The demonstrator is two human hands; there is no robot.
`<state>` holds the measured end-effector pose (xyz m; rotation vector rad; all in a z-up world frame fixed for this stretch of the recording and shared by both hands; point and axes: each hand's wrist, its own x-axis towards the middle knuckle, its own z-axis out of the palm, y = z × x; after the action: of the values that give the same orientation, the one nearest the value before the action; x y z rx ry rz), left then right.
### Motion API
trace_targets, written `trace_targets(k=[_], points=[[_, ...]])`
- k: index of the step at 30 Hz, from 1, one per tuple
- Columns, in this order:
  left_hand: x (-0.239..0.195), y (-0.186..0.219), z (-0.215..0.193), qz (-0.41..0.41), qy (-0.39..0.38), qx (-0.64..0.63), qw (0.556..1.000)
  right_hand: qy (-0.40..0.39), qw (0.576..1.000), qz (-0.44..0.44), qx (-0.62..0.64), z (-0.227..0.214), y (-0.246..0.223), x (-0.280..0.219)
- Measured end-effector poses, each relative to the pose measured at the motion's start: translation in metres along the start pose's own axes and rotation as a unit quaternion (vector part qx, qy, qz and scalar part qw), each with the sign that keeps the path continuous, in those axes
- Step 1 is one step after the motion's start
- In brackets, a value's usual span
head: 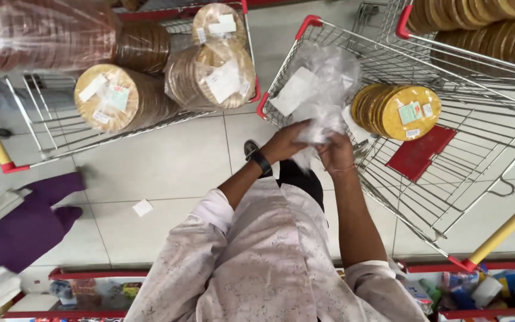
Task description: The person repeatedly picks up round packaged biscuits from a shopping cart, tears off a small white label from a roll, and sticks it onto the top of each package. The person continues this process for multiple biscuit packages throughout the clip.
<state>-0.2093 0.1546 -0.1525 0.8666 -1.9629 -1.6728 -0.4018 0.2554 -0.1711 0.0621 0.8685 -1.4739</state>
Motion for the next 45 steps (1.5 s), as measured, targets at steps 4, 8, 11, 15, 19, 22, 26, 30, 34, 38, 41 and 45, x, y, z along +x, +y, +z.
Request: trace_targets(k=[4,8,11,15,19,22,26,30,34,38,41,45], points=[[-0.028,-0.025,0.000,-0.077,0.118,-0.154,0.978,0.040,0.770,-0.185,-0.609,0.048,0.023,-0.021],[-0.053,-0.033,0.000,-0.077,0.146,-0.248,0.955,0.027,0.932,-0.104,-0.347,0.088,0.035,-0.053],[-0.059,-0.004,-0.024,0.004,0.112,-0.177,0.978,0.025,0.977,0.016,-0.210,0.079,0.038,-0.052],[-0.078,0.031,-0.052,0.210,0.026,0.098,0.972,0.059,0.929,-0.030,-0.364,0.055,0.038,-0.034],[-0.089,0.037,-0.059,0.065,-0.015,0.166,0.984,0.049,0.936,-0.039,-0.346,0.098,0.042,-0.033],[-0.088,0.009,-0.061,-0.017,0.116,0.168,0.979,-0.108,0.962,0.040,-0.248,0.154,0.036,-0.045],[-0.090,0.008,-0.088,-0.059,0.088,0.113,0.988,-0.245,0.779,-0.089,-0.570,0.171,0.027,-0.036],[-0.088,0.009,-0.092,-0.024,0.058,0.023,0.998,-0.141,0.757,-0.013,-0.637,0.130,0.020,-0.004],[-0.088,0.030,-0.109,-0.036,0.030,-0.122,0.991,-0.005,0.676,-0.223,-0.702,0.097,0.014,0.027],[-0.091,0.010,-0.124,-0.045,0.129,-0.020,0.990,0.128,0.449,-0.455,-0.758,0.051,0.012,0.077],[-0.090,-0.002,-0.133,-0.054,0.220,-0.047,0.973,0.104,0.456,-0.274,-0.840,0.053,0.015,0.093],[-0.108,-0.019,-0.161,-0.084,0.327,-0.048,0.940,0.064,0.434,-0.008,-0.898,0.067,0.033,0.104]])
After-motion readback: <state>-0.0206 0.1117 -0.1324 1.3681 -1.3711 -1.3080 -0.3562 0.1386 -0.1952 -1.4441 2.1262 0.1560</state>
